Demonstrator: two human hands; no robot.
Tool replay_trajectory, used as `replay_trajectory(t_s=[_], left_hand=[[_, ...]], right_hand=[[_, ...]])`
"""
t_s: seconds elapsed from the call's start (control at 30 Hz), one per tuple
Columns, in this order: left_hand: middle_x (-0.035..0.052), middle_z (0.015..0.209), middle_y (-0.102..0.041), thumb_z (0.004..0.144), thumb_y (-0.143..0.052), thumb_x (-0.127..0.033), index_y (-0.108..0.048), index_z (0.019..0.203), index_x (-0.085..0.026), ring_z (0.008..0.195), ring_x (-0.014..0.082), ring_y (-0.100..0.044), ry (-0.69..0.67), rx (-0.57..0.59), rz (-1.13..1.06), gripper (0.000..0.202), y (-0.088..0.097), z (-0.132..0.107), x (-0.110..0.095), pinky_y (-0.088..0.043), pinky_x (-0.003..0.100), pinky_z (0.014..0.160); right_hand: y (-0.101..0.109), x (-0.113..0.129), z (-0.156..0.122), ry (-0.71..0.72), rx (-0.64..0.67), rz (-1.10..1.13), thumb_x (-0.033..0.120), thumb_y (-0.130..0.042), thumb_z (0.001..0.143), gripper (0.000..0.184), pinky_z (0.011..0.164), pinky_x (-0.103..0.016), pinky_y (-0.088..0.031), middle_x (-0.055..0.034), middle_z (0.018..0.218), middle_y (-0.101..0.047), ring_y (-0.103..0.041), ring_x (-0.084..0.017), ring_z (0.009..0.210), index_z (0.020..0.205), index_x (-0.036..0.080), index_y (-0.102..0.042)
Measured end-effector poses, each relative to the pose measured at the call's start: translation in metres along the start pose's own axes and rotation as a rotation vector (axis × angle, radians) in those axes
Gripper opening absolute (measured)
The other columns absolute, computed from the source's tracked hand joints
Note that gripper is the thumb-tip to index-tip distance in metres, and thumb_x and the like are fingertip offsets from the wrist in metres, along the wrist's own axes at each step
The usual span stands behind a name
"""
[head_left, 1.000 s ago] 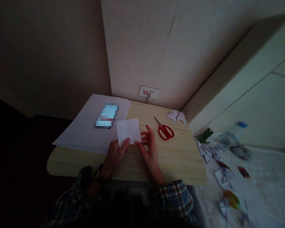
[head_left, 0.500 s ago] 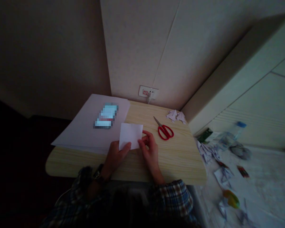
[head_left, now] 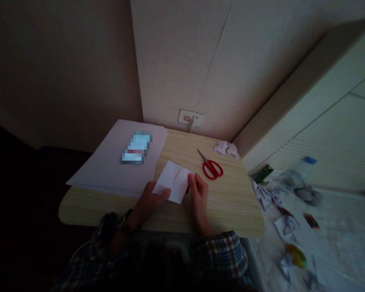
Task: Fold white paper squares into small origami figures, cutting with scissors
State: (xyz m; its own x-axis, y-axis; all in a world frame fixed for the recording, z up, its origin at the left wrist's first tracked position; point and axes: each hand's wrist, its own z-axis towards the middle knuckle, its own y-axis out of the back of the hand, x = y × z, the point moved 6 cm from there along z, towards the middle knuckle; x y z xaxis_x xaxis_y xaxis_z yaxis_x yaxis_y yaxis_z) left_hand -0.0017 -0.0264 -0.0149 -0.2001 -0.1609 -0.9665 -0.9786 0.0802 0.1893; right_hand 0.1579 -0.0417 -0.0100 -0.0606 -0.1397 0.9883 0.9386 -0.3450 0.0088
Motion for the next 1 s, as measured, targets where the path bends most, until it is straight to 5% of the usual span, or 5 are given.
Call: replay_trajectory(t_s=[0.17, 0.53, 0.73, 1.0], left_hand=[[-0.0046, 0.035, -0.041, 0.059, -0.054, -0.045, -0.044, 0.041, -0.021, 0.035, 0.0093, -0.038, -0.009, 0.112, -0.023, 0.031, -0.006, 0.004, -0.002, -0.030, 0.023, 0.038], [-0.0057, 0.037, -0.037, 0.058, -0.053, -0.043, -0.043, 0.042, -0.020, 0.038, 0.0079, -0.033, -0.028, 0.126, -0.066, 0.030, -0.004, 0.007, -0.004, -0.026, 0.022, 0.038], [0.0013, 0.051, -0.057, 0.061, -0.058, -0.044, -0.059, 0.058, -0.015, 0.049, 0.0149, -0.050, -0.009, 0.161, -0.070, 0.030, -0.004, 0.004, -0.002, -0.041, 0.025, 0.046], [-0.0006, 0.047, -0.053, 0.062, -0.056, -0.044, -0.056, 0.053, -0.016, 0.047, 0.0136, -0.047, -0.087, 0.202, -0.026, 0.030, -0.008, 0.009, -0.003, -0.038, 0.024, 0.045]], right_hand=[[0.000, 0.001, -0.002, 0.010, -0.010, -0.006, 0.047, -0.050, 0.089, 0.042, 0.046, -0.025, -0.027, 0.0061, 0.053, -0.037, -0.036, -0.011, 0.050, 0.057, 0.021, -0.042], [0.004, 0.008, -0.005, 0.021, -0.016, -0.037, 0.044, -0.046, 0.091, 0.044, 0.050, -0.026, -0.033, 0.0033, 0.052, -0.045, -0.042, -0.013, 0.053, 0.054, 0.021, -0.046], [-0.002, -0.001, -0.002, -0.051, 0.042, 0.012, 0.041, -0.067, 0.076, 0.026, 0.048, -0.024, -0.035, 0.0043, 0.057, -0.050, -0.044, -0.012, 0.052, 0.067, 0.019, -0.058], [0.003, -0.005, -0.002, -0.057, 0.016, 0.042, 0.052, -0.046, 0.089, 0.051, 0.042, -0.025, -0.026, 0.0049, 0.044, -0.040, -0.037, -0.010, 0.043, 0.050, 0.020, -0.044]])
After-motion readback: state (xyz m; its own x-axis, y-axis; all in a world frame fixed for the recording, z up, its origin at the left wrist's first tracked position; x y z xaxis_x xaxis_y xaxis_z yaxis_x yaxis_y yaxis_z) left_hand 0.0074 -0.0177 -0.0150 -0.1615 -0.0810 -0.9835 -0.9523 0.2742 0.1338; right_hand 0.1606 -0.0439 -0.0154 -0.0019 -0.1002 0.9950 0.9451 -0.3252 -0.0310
